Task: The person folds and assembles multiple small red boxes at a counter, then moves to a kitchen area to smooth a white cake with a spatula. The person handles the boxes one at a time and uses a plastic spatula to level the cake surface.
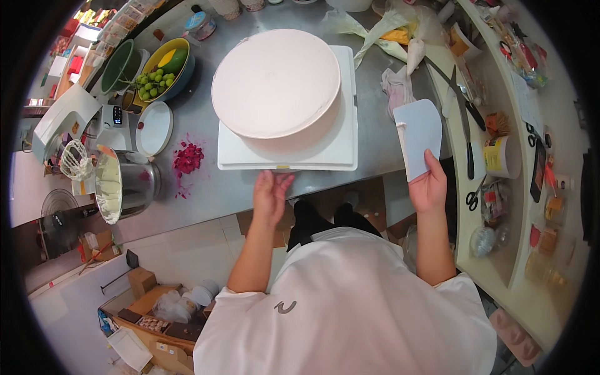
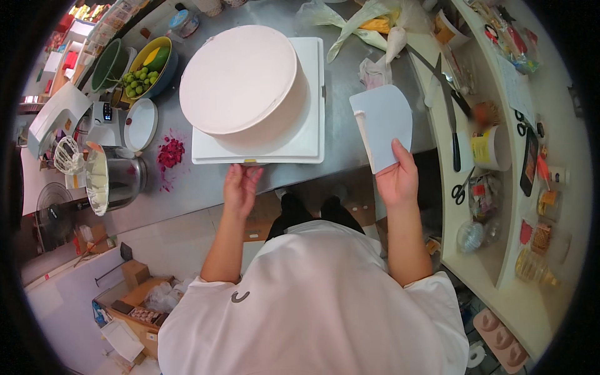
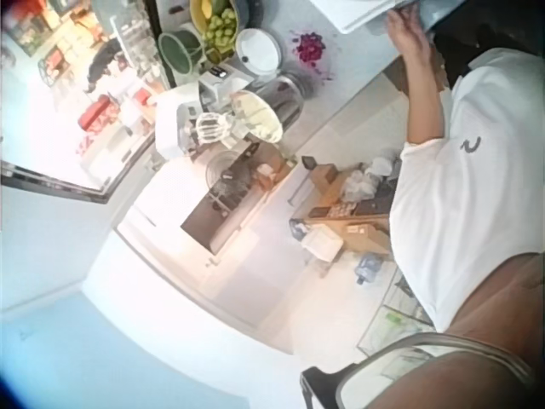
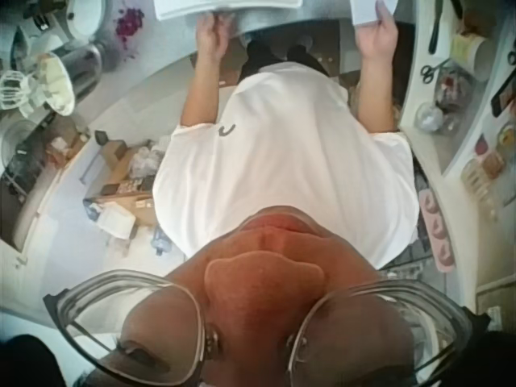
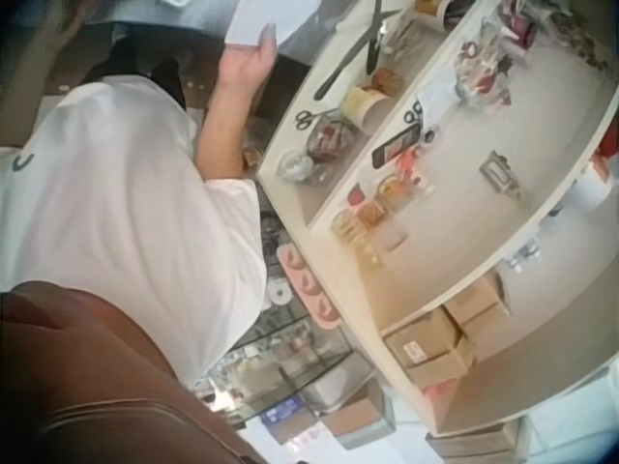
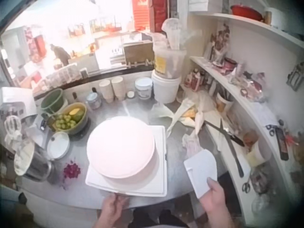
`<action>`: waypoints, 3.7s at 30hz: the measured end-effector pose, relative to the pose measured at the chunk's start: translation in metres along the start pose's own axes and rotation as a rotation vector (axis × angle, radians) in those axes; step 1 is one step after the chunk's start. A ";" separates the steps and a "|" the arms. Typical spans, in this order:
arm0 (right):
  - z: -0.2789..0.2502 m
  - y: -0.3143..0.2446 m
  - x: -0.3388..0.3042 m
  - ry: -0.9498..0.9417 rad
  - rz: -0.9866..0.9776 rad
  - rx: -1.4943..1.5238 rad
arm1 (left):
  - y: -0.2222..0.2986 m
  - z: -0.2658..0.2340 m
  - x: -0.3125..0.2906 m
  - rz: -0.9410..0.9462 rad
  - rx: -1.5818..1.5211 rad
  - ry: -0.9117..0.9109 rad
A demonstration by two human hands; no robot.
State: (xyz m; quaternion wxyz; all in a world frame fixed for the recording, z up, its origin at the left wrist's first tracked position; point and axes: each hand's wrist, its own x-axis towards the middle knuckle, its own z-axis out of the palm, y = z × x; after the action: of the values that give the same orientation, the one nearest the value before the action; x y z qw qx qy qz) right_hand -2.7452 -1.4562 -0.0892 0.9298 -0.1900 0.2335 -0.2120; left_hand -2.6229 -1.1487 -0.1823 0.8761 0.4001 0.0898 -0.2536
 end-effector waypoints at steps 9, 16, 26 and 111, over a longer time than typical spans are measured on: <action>-0.006 -0.016 0.003 0.122 -0.142 -0.152 | 0.105 -0.060 0.120 -0.015 0.345 -0.031; -0.009 -0.027 0.005 0.143 -0.252 -0.126 | 0.144 -0.022 0.158 -0.105 0.530 0.040; 0.066 0.020 -0.023 -0.075 -0.484 -0.479 | -0.018 0.103 -0.071 -0.282 0.410 -0.570; 0.133 0.064 0.041 -0.152 -0.483 -0.953 | 0.008 0.178 -0.007 -0.224 -0.330 -0.445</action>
State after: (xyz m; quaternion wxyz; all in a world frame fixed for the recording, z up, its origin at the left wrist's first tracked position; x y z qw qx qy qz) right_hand -2.6244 -1.3884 -0.0236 0.6795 -0.6540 0.1857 -0.2758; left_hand -2.6333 -1.2742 -0.0566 0.8941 0.1744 -0.0210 -0.4120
